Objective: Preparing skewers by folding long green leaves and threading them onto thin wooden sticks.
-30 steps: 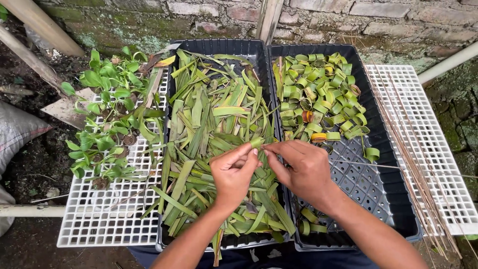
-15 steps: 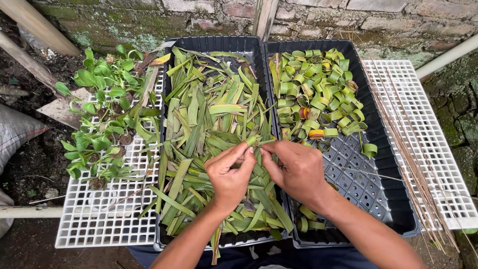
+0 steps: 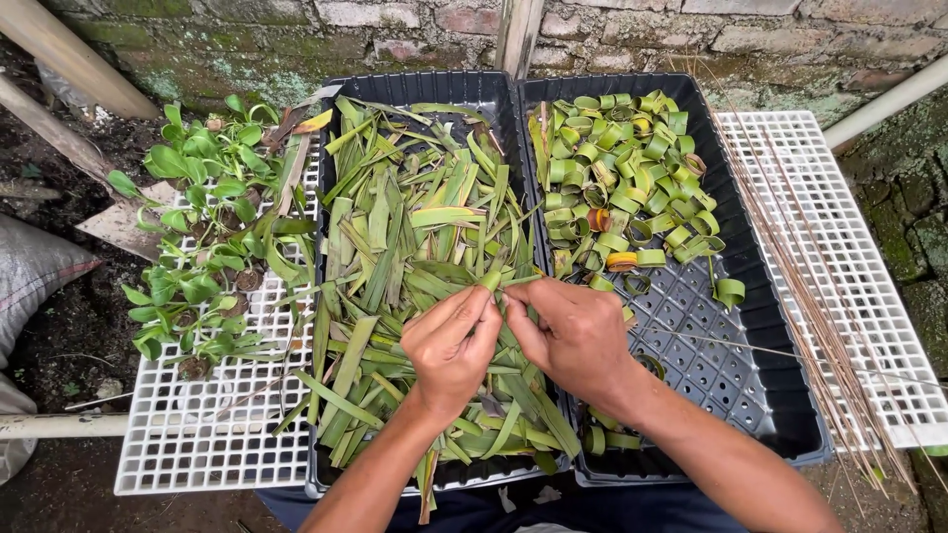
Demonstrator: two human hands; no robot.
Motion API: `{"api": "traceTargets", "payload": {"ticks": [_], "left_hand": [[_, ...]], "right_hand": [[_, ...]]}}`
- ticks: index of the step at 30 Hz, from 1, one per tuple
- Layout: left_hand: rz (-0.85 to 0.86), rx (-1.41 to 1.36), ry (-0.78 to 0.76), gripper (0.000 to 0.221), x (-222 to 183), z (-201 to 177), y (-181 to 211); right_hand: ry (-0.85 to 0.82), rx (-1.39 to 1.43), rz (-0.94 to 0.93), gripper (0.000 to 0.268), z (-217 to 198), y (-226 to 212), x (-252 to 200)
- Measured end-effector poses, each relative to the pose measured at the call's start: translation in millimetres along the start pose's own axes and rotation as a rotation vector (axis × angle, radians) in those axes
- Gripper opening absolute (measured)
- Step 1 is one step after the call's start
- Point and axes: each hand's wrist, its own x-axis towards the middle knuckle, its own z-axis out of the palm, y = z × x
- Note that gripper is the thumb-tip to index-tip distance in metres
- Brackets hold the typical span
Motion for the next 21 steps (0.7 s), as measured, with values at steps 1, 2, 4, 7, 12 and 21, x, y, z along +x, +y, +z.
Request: {"api": "traceTargets", "payload": {"ticks": [1,2,4,7,12,21], "left_hand": [[-0.003,0.005,0.002,0.021,-1,0,-1],[0.012,0.003,-0.002,0.022,-1,0,-2],[0.029,0.0,-0.004,0.022,-3,0,-4],[0.044,0.009,-0.01,0.021,-6,1,-7],[0.048,-0.003,-0.021,0.018,-12,3,-13],[-0.009,-0.041,-0.055,0.016,-13,2,-11]], "right_hand": [[-0.004,0.004,-0.001,0.012,-1,-1,1],[-0.006,0.033,0.017,0.014,-1,-1,1],[-0.007,0.062,0.034,0.016,-2,0,2],[-0.017,0.136,0.085,0.013,-3,2,2],[-0.088,0.222,0.166,0.011,-3,7,1],[-0.096,0.278,0.229,0.009,-2,11,-2]]}}
